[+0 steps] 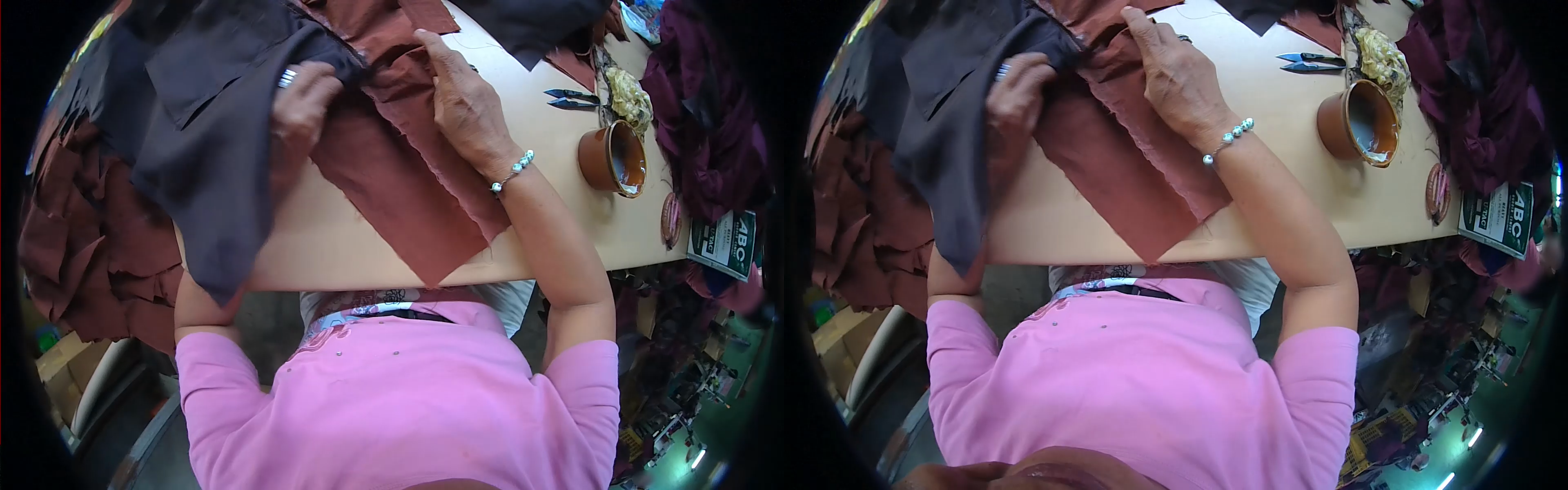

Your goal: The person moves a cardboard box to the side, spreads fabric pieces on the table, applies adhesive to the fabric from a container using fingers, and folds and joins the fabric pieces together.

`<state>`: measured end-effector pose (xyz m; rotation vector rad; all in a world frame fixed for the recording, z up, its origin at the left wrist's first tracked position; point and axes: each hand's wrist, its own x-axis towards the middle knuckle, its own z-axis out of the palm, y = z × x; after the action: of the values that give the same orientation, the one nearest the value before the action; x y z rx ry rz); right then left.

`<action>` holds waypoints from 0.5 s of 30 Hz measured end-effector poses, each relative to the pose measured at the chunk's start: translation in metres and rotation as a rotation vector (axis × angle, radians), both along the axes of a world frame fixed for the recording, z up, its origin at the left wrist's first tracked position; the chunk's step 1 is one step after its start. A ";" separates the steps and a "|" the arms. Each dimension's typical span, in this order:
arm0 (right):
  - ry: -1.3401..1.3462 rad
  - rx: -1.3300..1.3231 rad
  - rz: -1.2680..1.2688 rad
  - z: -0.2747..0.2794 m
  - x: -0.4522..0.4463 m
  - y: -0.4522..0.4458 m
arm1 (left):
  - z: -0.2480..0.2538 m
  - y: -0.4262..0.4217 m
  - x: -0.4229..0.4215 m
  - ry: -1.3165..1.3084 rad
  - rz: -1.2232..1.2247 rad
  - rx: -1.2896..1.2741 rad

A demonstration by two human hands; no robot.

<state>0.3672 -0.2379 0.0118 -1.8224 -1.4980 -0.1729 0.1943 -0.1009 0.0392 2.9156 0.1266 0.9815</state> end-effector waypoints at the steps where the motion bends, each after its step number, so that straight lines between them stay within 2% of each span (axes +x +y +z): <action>1: -0.053 0.028 0.009 -0.002 0.002 0.001 | 0.003 0.006 0.001 -0.072 0.023 0.032; 4: -0.077 0.002 -0.003 -0.003 0.003 0.000 | 0.000 0.040 -0.001 -0.013 0.173 -0.112; 7: -0.033 0.006 -0.010 -0.001 0.000 -0.001 | 0.010 0.034 -0.003 -0.028 0.254 0.212; 10: 0.080 -0.056 -0.017 0.006 0.000 -0.004 | 0.026 -0.009 -0.007 -0.102 0.059 0.287; 11: 0.068 -0.019 -0.028 0.007 -0.001 -0.005 | 0.015 -0.009 -0.005 -0.076 -0.146 0.143; 12: 0.054 0.017 -0.035 0.008 -0.002 -0.005 | 0.005 -0.026 -0.006 0.097 -0.155 -0.051; 13: 0.038 0.056 -0.040 0.010 -0.002 -0.005 | -0.006 -0.033 -0.002 0.175 -0.096 -0.113; 15: 0.090 -0.222 -0.107 0.020 -0.002 -0.013 | -0.017 -0.033 0.002 0.262 0.013 -0.250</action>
<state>0.3652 -0.2505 0.0318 -2.0595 -1.4025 0.0251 0.1962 -0.1338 0.0222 2.7960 0.2605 0.5340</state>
